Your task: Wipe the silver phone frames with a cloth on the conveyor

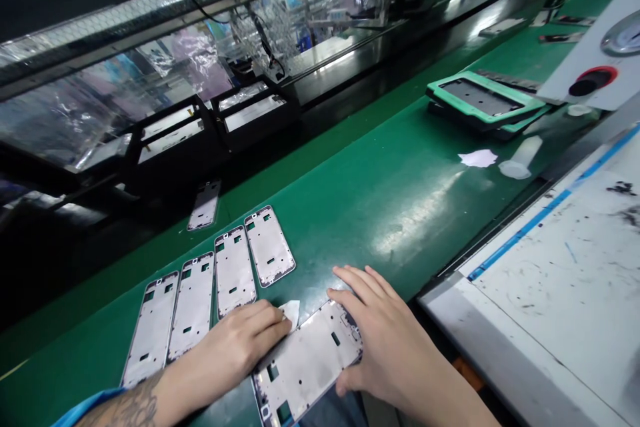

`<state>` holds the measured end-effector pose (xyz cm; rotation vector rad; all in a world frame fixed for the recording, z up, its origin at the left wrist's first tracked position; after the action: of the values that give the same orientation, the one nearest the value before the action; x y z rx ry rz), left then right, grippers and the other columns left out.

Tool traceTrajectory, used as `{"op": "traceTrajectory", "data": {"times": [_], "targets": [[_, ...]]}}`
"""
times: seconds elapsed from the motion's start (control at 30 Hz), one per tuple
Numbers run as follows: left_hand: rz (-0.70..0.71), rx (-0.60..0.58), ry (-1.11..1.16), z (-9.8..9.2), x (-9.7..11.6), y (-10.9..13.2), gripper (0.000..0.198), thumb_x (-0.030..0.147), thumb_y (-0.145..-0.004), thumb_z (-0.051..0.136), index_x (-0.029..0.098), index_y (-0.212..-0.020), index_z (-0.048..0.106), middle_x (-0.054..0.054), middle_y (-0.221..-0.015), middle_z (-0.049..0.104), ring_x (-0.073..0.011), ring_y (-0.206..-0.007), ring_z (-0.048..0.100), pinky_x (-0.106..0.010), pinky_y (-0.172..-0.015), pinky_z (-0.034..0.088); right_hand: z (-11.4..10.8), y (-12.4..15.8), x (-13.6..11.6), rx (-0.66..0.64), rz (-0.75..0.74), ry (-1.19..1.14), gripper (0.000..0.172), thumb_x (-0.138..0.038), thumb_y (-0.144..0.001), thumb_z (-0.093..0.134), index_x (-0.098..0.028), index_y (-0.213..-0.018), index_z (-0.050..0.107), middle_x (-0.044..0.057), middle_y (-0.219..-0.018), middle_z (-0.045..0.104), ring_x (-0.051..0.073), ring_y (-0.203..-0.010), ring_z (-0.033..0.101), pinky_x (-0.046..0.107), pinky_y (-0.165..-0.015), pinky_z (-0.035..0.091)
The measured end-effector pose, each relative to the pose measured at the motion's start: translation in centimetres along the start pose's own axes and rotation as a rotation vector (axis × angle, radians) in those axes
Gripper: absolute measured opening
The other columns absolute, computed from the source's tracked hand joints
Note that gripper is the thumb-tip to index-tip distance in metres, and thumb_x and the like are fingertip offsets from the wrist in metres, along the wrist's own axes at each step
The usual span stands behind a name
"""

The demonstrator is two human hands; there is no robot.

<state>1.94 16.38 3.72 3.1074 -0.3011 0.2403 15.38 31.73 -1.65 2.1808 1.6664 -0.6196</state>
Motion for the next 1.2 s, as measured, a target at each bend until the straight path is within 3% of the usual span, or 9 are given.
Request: {"op": "traceTrajectory", "data": {"times": [0.17, 0.3, 0.53, 0.67, 0.87, 0.93, 1.0, 1.1, 1.2], "targets": [[-0.192, 0.033, 0.122, 0.9, -1.6, 1.5, 0.036, -0.002, -0.095, 0.047, 0.017, -0.124, 0.057, -0.008, -0.102, 0.064, -0.0238, -0.087, 0.065, -0.036, -0.072, 0.061, 0.0, 0.0, 0.1, -0.005, 0.007, -0.009, 0.111, -0.048, -0.038, 0.104, -0.032, -0.137, 0.056, 0.002, -0.165, 0.034, 0.036, -0.151, 0.03, 0.064, -0.128, 0.026], [-0.292, 0.061, 0.211, 1.1, -2.3, 1.1, 0.032, -0.001, -0.095, 0.049, 0.021, -0.116, 0.06, -0.006, -0.1, 0.064, -0.0227, -0.085, 0.066, -0.036, -0.074, 0.062, 0.0, 0.1, 0.2, -0.015, 0.015, -0.01, 0.11, -0.047, -0.04, 0.103, -0.032, -0.138, 0.055, 0.002, -0.165, 0.033, 0.036, -0.152, 0.029, 0.064, -0.128, 0.026], [-0.298, 0.103, 0.228, 0.9, -2.4, -0.2, 0.026, 0.001, -0.096, 0.05, 0.02, -0.11, 0.061, -0.006, -0.101, 0.067, -0.023, -0.088, 0.068, -0.039, -0.079, 0.064, 0.0, 0.0, 0.3, -0.048, 0.033, -0.02, 0.111, -0.048, -0.04, 0.103, -0.032, -0.139, 0.056, 0.002, -0.166, 0.032, 0.035, -0.153, 0.028, 0.063, -0.129, 0.023], [-0.289, 0.172, 0.218, 0.1, -2.6, 0.6, 0.022, 0.005, -0.099, 0.051, 0.02, -0.111, 0.061, -0.005, -0.098, 0.068, -0.0223, -0.085, 0.068, -0.038, -0.076, 0.063, 0.0, 0.0, 0.3, -0.08, 0.044, -0.021, 0.109, -0.047, -0.043, 0.102, -0.032, -0.141, 0.056, 0.001, -0.167, 0.031, 0.035, -0.154, 0.026, 0.062, -0.13, 0.021], [-0.311, 0.353, 0.28, -3.3, -2.2, 6.1, 0.019, 0.01, -0.1, 0.048, 0.021, -0.11, 0.06, -0.004, -0.091, 0.066, -0.0166, -0.081, 0.065, -0.027, -0.07, 0.054, 0.2, 0.1, 0.5, -0.137, 0.047, 0.005, 0.119, -0.041, -0.046, 0.1, -0.031, -0.151, 0.045, 0.002, -0.169, 0.023, 0.035, -0.156, 0.018, 0.062, -0.131, 0.019], [-0.312, 0.302, 0.298, -3.5, -2.0, 8.6, 0.02, 0.008, -0.098, 0.046, 0.022, -0.103, 0.06, -0.002, -0.084, 0.064, -0.0152, -0.073, 0.062, -0.026, -0.064, 0.05, 0.2, 0.2, 0.6, -0.14, 0.046, 0.014, 0.117, -0.04, -0.051, 0.097, -0.03, -0.153, 0.043, 0.002, -0.17, 0.023, 0.035, -0.157, 0.017, 0.062, -0.131, 0.019], [-0.329, 0.17, 0.275, -2.8, -1.7, 11.0, 0.021, 0.009, -0.097, 0.043, 0.023, -0.097, 0.059, -0.001, -0.08, 0.062, -0.0156, -0.07, 0.061, -0.026, -0.06, 0.048, 0.2, 0.3, 0.5, -0.124, 0.04, 0.018, 0.114, -0.036, -0.056, 0.093, -0.03, -0.156, 0.038, 0.002, -0.17, 0.022, 0.034, -0.157, 0.018, 0.061, -0.131, 0.019], [-0.423, -0.003, 0.192, -1.6, -1.6, 13.7, 0.021, 0.015, -0.095, 0.041, 0.026, -0.094, 0.059, -0.002, -0.088, 0.064, -0.0162, -0.073, 0.065, -0.025, -0.06, 0.05, 0.0, 0.1, 0.0, -0.095, 0.025, 0.018, 0.115, -0.029, -0.06, 0.084, -0.034, -0.16, 0.027, 0.0, -0.17, 0.02, 0.034, -0.157, 0.018, 0.063, -0.13, 0.019], [-0.487, 0.036, 0.142, -1.2, -1.4, 14.7, 0.018, 0.019, -0.097, 0.042, 0.026, -0.098, 0.059, -0.004, -0.099, 0.063, -0.0156, -0.077, 0.067, -0.024, -0.063, 0.052, 0.0, -0.3, -1.4, -0.103, -0.043, 0.013, 0.116, -0.02, -0.062, 0.072, -0.039, -0.161, 0.016, -0.003, -0.169, 0.024, 0.032, -0.156, 0.02, 0.064, -0.13, 0.018]]}}
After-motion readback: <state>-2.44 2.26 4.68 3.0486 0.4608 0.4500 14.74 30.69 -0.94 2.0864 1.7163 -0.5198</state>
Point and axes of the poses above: each hand's wrist, its own y-axis away from the middle knuckle, its own z-axis out of the palm, x = y × z, the point moved 6 cm from there along -y, towards the middle knuckle
